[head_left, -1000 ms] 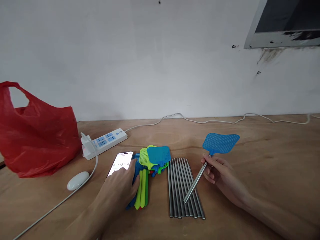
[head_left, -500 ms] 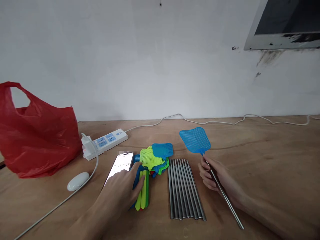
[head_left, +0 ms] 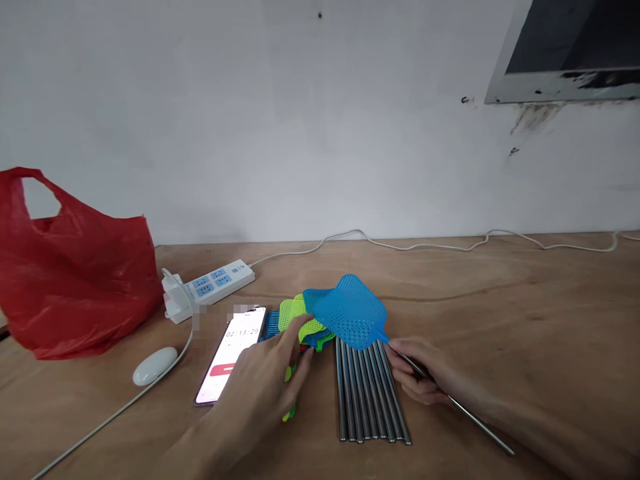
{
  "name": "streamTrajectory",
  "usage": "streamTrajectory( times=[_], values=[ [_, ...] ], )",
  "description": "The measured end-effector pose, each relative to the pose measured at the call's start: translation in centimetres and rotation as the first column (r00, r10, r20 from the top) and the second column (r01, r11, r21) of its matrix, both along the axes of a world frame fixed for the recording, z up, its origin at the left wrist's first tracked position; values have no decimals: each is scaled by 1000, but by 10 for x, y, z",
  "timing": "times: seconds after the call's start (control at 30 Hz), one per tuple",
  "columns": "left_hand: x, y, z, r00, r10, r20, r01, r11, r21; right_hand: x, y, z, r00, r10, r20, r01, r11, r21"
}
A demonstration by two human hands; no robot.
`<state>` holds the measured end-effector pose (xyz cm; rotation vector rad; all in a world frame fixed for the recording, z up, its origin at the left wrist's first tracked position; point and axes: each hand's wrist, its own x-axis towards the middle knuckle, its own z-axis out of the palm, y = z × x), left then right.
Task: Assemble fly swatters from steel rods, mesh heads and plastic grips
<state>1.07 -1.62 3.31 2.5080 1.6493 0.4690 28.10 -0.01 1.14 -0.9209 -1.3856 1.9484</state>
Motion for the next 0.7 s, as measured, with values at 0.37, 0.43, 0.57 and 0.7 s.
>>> streamTrajectory(
  times=[0.37, 0.43, 0.57, 0.7],
  values=[
    [-10, 10, 4, 958, -253, 135, 212, 942, 260, 2, -16, 18, 934, 155, 322, -201, 973, 115],
    [-6, 9, 6, 941, -234, 245, 198, 966, 164, 2, -15, 22, 901, 133, 412, -229, 954, 193],
    [2, 9, 4, 904, -88, 419, 124, 990, -60, -1, -15, 36, 834, 53, 549, -280, 898, 339],
    [-2, 13, 7, 781, 156, 605, 69, 941, -331, 7, -11, 42, 814, 12, 580, -310, 854, 418]
  ],
)
